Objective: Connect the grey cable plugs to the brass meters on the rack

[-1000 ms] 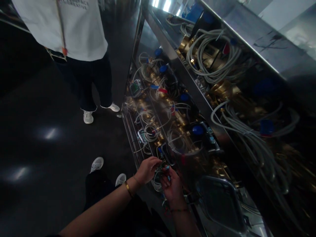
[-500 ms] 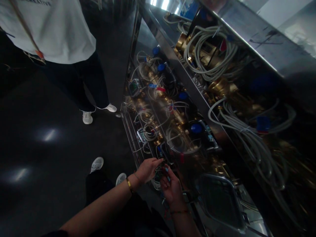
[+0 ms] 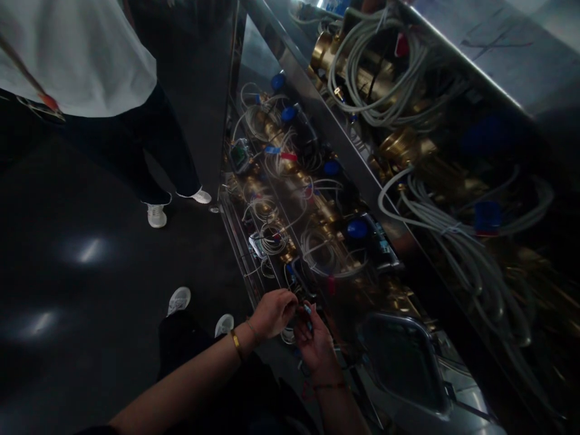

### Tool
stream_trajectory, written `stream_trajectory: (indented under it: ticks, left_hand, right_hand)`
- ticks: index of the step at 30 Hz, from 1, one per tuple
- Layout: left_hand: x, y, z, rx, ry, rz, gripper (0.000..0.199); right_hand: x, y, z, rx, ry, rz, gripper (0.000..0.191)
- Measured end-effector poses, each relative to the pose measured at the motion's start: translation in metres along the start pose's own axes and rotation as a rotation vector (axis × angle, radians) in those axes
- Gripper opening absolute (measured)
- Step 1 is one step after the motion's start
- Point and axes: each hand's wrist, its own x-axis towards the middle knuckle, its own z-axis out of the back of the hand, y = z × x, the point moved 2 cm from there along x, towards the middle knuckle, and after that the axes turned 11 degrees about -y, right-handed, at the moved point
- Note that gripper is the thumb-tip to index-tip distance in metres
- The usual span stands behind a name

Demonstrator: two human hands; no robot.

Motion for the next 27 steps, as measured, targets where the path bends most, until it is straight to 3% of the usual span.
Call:
stream_trajectory:
  ticks: [7, 17, 22, 27]
  left_hand:
    - [-0.002, 0.0, -0.006, 0.055, -0.021, 0.017, 0.014]
    - [-0.003, -0.001, 0.0, 0.003, -0.067, 0.003, 0.014]
    - [0.001, -0.001, 0.0, -0.133, -0.085, 0.196, 0.012]
    - [0.008, -0.001, -0.014, -0.233, -0.019, 0.379, 0.011]
  right_hand:
    - [0.005, -0.001, 0.004, -0.002, -0.055, -0.021, 0.028]
    - [-0.002, 0.001, -0.004, 0.029, 0.036, -0.034, 0.04]
    - [0.002, 0.0, 0.001, -0.048, 0.01, 0.039, 0.044]
    - [0.003, -0.002, 0.001, -0.083, -0.023, 0.114, 0.036]
